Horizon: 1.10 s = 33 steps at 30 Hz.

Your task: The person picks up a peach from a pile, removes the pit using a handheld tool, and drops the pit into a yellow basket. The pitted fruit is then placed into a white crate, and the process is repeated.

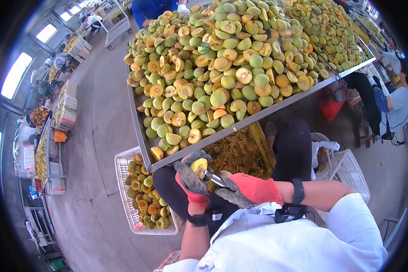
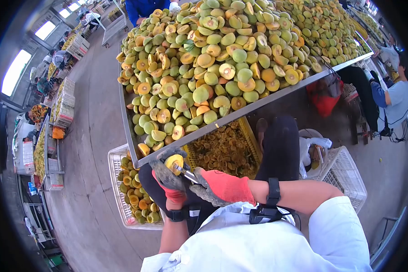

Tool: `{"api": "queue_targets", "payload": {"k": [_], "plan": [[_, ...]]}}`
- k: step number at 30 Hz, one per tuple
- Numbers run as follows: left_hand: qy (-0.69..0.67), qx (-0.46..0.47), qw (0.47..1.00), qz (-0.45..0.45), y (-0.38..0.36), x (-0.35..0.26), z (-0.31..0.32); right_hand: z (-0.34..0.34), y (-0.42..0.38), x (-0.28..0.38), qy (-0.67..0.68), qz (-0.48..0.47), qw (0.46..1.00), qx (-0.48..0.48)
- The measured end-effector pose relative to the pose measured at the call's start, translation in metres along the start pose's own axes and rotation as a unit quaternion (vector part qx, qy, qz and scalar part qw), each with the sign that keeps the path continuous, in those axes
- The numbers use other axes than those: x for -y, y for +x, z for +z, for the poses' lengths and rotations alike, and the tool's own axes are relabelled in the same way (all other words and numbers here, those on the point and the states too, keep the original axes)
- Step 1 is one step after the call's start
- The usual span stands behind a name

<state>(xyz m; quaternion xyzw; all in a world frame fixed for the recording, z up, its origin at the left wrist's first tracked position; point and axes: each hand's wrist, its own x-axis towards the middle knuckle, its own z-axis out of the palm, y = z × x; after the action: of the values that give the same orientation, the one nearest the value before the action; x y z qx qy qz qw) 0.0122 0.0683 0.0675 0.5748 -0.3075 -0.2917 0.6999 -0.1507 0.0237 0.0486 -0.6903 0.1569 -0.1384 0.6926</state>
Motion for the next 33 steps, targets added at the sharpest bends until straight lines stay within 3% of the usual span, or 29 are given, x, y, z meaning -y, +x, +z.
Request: {"api": "queue_targets", "payload": {"k": [1, 2, 7, 9, 10, 12, 13, 15, 16, 18, 20, 21, 22, 23, 25, 26, 31, 33], "plan": [[0.108, 0.034, 0.992, 0.061, 0.002, -0.001, -0.002, 0.001, -0.001, 0.002, 0.002, 0.002, 1.000, -0.001], [0.118, 0.058, 0.982, 0.134, 0.005, -0.001, -0.005, 0.000, -0.002, 0.006, 0.038, 0.034, 0.999, -0.005], [0.033, 0.030, 0.999, 0.016, 0.003, -0.001, -0.001, 0.003, -0.002, 0.027, 0.185, 0.163, 0.969, -0.015], [0.020, -0.004, 1.000, -0.004, 0.001, 0.001, 0.003, 0.013, -0.001, 0.029, -0.093, 0.026, 0.988, -0.117], [0.018, -0.007, 1.000, -0.012, 0.001, 0.002, 0.004, 0.010, -0.001, 0.033, -0.090, 0.026, 0.988, -0.120], [0.025, 0.016, 0.999, -0.020, 0.000, -0.001, 0.000, -0.003, 0.004, 0.043, -0.135, 0.201, 0.970, -0.001], [0.029, 0.037, 0.999, -0.026, 0.001, -0.002, -0.003, -0.007, 0.006, 0.048, -0.134, 0.202, 0.970, -0.002], [0.032, 0.054, 0.997, -0.040, 0.001, -0.004, -0.006, -0.012, 0.011, 0.056, 0.077, 0.352, 0.933, -0.004], [0.031, 0.047, 0.997, -0.043, 0.000, -0.004, -0.004, -0.007, 0.008, 0.049, 0.078, 0.351, 0.933, -0.005], [0.025, 0.015, 0.999, -0.043, -0.002, -0.004, 0.004, 0.006, 0.000, 0.029, 0.023, 0.129, 0.988, -0.076], [0.023, 0.005, 0.999, -0.033, 0.000, -0.005, 0.009, 0.008, 0.003, 0.032, 0.067, 0.150, 0.984, -0.074], [0.008, -0.020, 0.997, -0.077, 0.003, -0.006, 0.011, 0.007, 0.005, 0.034, 0.107, 0.171, 0.977, -0.072], [-0.007, -0.045, 0.992, -0.120, 0.005, -0.007, 0.013, 0.008, 0.004, 0.024, 0.011, 0.098, 0.992, -0.082], [-0.010, -0.039, 0.993, -0.114, 0.010, -0.005, 0.010, 0.000, 0.008, 0.040, 0.006, 0.093, 0.992, -0.088], [0.013, 0.132, 0.980, -0.150, 0.021, -0.002, -0.006, -0.014, 0.011, 0.074, 0.077, 0.362, 0.928, -0.040], [0.033, 0.175, 0.957, -0.228, 0.026, -0.008, -0.012, -0.016, 0.012, 0.074, 0.108, 0.401, 0.909, -0.026], [0.057, 0.110, 0.988, -0.093, 0.018, -0.006, 0.003, -0.010, 0.007, 0.048, 0.274, 0.360, 0.890, -0.057], [0.018, 0.091, 0.993, -0.074, 0.019, 0.001, 0.003, -0.009, 0.007, 0.024, 0.542, 0.357, 0.760, -0.035]]}}
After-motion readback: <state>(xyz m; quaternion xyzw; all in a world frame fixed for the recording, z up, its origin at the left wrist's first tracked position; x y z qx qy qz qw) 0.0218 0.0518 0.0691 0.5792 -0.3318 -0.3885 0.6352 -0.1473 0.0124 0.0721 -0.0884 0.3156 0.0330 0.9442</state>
